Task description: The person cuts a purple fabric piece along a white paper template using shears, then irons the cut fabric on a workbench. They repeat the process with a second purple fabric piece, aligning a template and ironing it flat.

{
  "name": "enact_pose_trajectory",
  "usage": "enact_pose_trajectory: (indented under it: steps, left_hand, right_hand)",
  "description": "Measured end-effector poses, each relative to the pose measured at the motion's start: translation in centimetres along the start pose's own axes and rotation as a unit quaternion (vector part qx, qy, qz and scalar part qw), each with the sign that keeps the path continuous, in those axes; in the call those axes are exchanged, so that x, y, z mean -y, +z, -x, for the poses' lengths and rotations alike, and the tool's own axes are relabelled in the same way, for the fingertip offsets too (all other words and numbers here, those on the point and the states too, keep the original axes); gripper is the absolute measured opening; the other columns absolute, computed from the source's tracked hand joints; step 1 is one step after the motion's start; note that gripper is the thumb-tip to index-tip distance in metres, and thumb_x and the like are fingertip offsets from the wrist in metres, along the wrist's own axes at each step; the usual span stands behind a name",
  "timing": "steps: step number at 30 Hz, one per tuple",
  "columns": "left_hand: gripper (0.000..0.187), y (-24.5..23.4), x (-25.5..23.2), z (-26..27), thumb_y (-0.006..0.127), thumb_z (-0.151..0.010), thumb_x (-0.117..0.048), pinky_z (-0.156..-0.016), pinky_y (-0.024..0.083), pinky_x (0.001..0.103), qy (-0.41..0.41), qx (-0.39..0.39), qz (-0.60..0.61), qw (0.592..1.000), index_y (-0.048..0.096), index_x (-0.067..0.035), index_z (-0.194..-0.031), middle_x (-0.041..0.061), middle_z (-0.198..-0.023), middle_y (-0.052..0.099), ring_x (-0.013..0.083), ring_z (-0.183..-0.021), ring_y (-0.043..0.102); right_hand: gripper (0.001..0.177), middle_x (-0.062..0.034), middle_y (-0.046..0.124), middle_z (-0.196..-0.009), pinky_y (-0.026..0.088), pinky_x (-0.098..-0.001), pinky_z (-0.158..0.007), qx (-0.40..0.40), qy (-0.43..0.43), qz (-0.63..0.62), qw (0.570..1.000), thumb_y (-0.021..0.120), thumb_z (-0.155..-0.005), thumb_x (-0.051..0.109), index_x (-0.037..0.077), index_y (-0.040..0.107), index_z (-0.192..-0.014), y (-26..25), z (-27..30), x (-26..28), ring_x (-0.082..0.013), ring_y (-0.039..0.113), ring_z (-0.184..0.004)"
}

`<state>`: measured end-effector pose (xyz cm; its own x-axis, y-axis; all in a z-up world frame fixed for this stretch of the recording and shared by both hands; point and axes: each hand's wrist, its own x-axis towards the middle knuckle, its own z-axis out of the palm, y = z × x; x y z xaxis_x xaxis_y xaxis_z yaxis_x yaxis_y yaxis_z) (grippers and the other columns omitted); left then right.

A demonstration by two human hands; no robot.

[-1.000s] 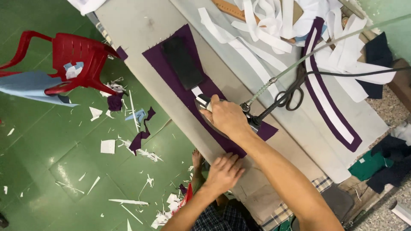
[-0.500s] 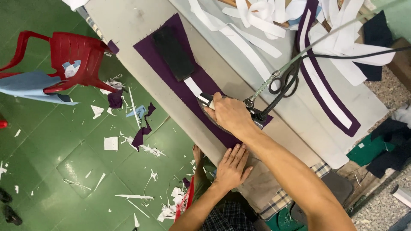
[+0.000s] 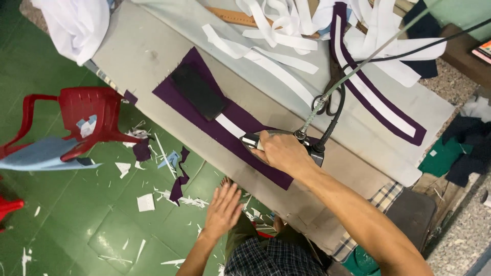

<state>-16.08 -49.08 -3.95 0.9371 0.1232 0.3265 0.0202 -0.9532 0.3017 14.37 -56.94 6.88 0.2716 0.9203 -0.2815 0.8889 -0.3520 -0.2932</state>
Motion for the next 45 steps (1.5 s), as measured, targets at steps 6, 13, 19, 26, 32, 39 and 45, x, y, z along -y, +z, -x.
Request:
enact_pose_trajectory:
  steps: [6, 13, 19, 26, 32, 39, 45]
  left_hand:
    - [0.061, -5.9, 14.5, -7.6, 0.058, -0.104, -0.031, -0.128, 0.024, 0.060, 0.028, 0.055, -0.031, 0.998, 0.040, -0.002, -0.154, 0.018, -0.162, 0.040, 0.0397, -0.152, 0.036]
    - [0.086, -7.5, 25.5, -24.3, 0.073, -0.088, -0.026, -0.126, 0.012, 0.057, 0.167, 0.324, -0.168, 0.916, 0.030, -0.025, -0.163, 0.015, -0.171, 0.022, 0.0329, -0.157, 0.018]
    - [0.077, -5.4, 27.9, -28.8, 0.066, -0.094, -0.028, -0.125, 0.013, 0.059, 0.273, 0.417, -0.097, 0.862, 0.031, -0.042, -0.160, 0.002, -0.166, 0.029, 0.0273, -0.154, 0.025]
    - [0.066, -1.1, 20.8, -27.9, 0.077, -0.087, -0.032, -0.113, 0.033, 0.057, 0.433, 0.336, 0.080, 0.833, 0.055, -0.022, -0.148, 0.020, -0.142, 0.048, 0.0386, -0.128, 0.048]
    - [0.067, 1.7, 16.5, -27.9, 0.073, -0.090, -0.051, -0.108, 0.038, 0.052, 0.477, 0.290, 0.166, 0.813, 0.056, -0.021, -0.147, 0.020, -0.141, 0.048, 0.0368, -0.127, 0.047]
    - [0.068, 0.8, 16.0, -28.4, 0.070, -0.091, -0.055, -0.111, 0.036, 0.055, 0.501, 0.211, 0.190, 0.818, 0.057, -0.016, -0.145, 0.024, -0.144, 0.048, 0.0404, -0.135, 0.043]
    - [0.055, 1.2, 19.8, -28.0, 0.071, -0.093, -0.042, -0.101, 0.044, 0.046, 0.515, 0.218, 0.167, 0.812, 0.061, -0.014, -0.140, 0.020, -0.138, 0.051, 0.0345, -0.126, 0.047]
  right_hand:
    - [0.055, -0.0099, 0.063, -0.059, 0.046, -0.0470, -0.041, 0.014, 0.040, -0.050, 0.998, 0.052, -0.104, 0.060, 0.005, 0.051, -0.099, -0.1, 0.0, 0.1, -0.0366, 0.059, -0.046]
    - [0.051, -0.0255, 0.075, -0.089, 0.060, -0.0492, -0.078, 0.029, 0.233, -0.148, 0.961, 0.047, -0.103, 0.055, 0.005, 0.056, -0.112, -3.8, 2.3, 2.7, -0.0418, 0.077, -0.088]
    - [0.050, -0.0235, 0.076, -0.093, 0.061, -0.0457, -0.079, -0.010, 0.428, -0.214, 0.878, 0.047, -0.103, 0.055, 0.007, 0.055, -0.114, -2.9, 5.1, 4.0, -0.0382, 0.077, -0.090]
    - [0.046, -0.0227, 0.075, -0.087, 0.062, -0.0461, -0.072, -0.085, 0.530, -0.231, 0.812, 0.050, -0.102, 0.052, 0.006, 0.057, -0.107, -1.9, 4.8, 4.8, -0.0385, 0.078, -0.082]
    - [0.050, -0.0200, 0.077, -0.089, 0.062, -0.0456, -0.075, -0.098, 0.571, -0.194, 0.792, 0.053, -0.098, 0.057, 0.007, 0.059, -0.107, -2.2, 4.0, 5.4, -0.0366, 0.078, -0.083]
    - [0.049, -0.0103, 0.077, -0.095, 0.062, -0.0431, -0.077, -0.084, 0.633, -0.146, 0.755, 0.058, -0.092, 0.062, 0.016, 0.060, -0.108, -0.7, 3.0, 6.0, -0.0316, 0.078, -0.084]
    - [0.043, -0.0070, 0.077, -0.095, 0.062, -0.0432, -0.080, -0.063, 0.657, -0.137, 0.738, 0.062, -0.090, 0.058, 0.018, 0.061, -0.106, -1.3, 2.7, 6.1, -0.0304, 0.078, -0.086]
